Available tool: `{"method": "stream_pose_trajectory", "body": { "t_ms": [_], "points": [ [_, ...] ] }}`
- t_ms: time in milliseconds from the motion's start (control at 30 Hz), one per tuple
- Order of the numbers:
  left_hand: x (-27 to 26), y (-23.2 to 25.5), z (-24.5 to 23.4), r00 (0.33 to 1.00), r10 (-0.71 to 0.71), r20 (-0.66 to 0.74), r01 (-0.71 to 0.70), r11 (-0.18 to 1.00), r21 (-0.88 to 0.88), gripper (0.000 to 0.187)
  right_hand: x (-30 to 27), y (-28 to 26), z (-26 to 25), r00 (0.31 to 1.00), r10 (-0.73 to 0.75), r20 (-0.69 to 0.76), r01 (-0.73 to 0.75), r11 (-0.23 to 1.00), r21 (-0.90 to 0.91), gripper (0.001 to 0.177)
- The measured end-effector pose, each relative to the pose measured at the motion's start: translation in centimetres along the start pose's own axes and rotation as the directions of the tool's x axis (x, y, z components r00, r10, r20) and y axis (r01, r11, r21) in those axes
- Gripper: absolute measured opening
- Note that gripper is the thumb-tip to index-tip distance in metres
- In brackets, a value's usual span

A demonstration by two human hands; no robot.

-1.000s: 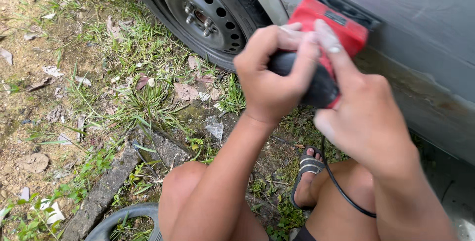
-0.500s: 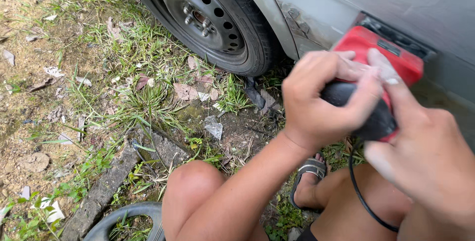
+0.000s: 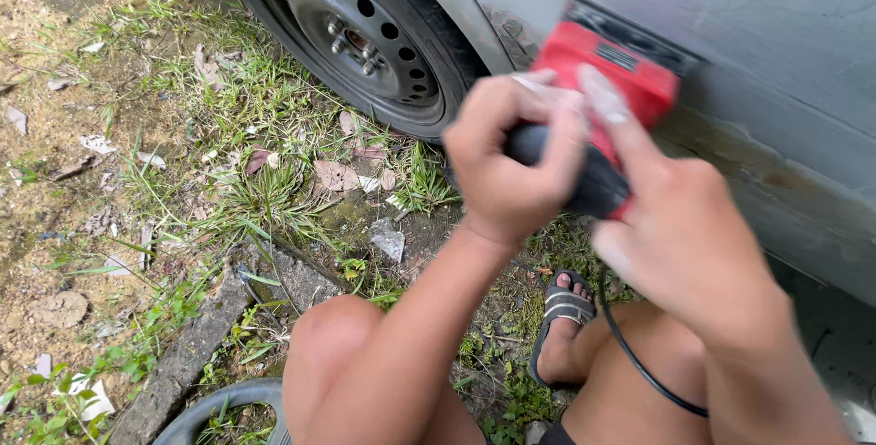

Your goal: The person uses a red electric sander to smooth the surface of a silver car's rear quarter panel. They move the tool back and forth over the area near the wheel arch and the missing door handle, focusing on removing paint and rust.

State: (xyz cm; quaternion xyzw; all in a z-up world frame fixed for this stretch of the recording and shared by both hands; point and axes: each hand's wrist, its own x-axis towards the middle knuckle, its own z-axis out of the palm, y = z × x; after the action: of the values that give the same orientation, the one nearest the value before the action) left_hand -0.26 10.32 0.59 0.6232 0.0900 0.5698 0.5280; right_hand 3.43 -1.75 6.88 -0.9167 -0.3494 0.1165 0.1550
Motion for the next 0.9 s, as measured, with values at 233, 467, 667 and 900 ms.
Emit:
{"method": "stream_pose_trajectory", "body": {
  "t_ms": [233,467,667,900],
  "points": [
    [-4.5,2.4,3.5,0.996,-0.06,0.07,0.062,0.998,-0.028,0.012,-4.3,5.5,0.6,0.977,0.099,-0.188,-0.144,0.959,-0.242,0.108],
    [0.2,-0.6,-1.0,0.998,0.031,0.046,-0.031,0.999,0.015,0.005,0.7,-2.9,-0.5,0.968,0.239,0.078,-0.241,0.97,0.009,0.122],
    [3.4,-3.7,-2.7,0.888,-0.275,-0.368,0.292,0.956,-0.009,0.013,4.4,-5.6,2.1,1.0,-0.005,0.001,0.005,1.0,-0.005,0.121],
    [-0.7,-0.6,0.7,0.928,-0.262,-0.264,0.27,0.963,-0.003,0.012,-0.5,1.1,1.7,0.991,-0.111,-0.074,0.112,0.994,0.014,0.108]
  ]
}}
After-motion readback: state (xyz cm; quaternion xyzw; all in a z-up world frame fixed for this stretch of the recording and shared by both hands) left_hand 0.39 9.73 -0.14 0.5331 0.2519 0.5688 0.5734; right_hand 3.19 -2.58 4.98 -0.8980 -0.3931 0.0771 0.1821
